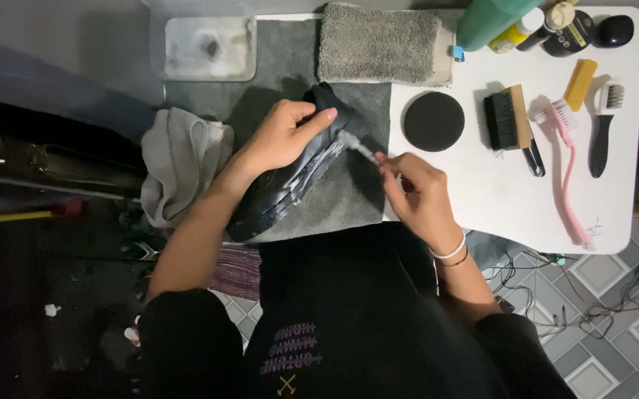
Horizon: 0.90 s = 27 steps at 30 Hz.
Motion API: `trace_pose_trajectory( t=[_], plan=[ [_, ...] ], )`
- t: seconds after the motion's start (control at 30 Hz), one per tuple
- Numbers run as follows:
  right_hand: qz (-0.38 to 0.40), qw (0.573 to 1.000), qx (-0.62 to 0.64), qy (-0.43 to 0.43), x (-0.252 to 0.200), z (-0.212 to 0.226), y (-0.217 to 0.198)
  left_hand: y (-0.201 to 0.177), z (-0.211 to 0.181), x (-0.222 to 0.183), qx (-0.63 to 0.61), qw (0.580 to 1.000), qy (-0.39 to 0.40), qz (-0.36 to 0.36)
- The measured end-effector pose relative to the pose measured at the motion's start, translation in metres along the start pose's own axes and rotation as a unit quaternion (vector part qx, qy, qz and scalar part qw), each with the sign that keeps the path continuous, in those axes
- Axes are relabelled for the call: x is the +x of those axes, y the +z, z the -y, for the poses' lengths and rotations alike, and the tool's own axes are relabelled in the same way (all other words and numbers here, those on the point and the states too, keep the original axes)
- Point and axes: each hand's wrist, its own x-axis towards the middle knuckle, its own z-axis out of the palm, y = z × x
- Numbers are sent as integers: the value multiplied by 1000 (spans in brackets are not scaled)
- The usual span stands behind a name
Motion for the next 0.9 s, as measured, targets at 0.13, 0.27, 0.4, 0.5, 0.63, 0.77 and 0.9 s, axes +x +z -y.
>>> trace_pose_trajectory(
  t=[0.13,0.27,0.4,0.5,0.63,0.77,0.9],
  plan=[
    [36,999,40,0,4,-2,1,-2,-7,-2,-1,1000,4,0],
    [24,999,21,12,3,-1,-2,-1,-12,0,1,1000,7,4],
    [9,1000,15,19,2,-6,-1,0,-8,-1,5,1000,8,2],
    [17,999,24,31,-1,-11,0,-2,-12,-1,7,1000,6,2],
    [30,999,39,17,4,-1,-1,-3,-8,-1,-8,1000,1,-3],
    [19,999,33,21,2,0,0,-1,-7,0,-6,1000,-3,-3],
    [-10,1000,5,16,2,-3,3,-2,-15,-1,5,1000,4,-7]
  ],
)
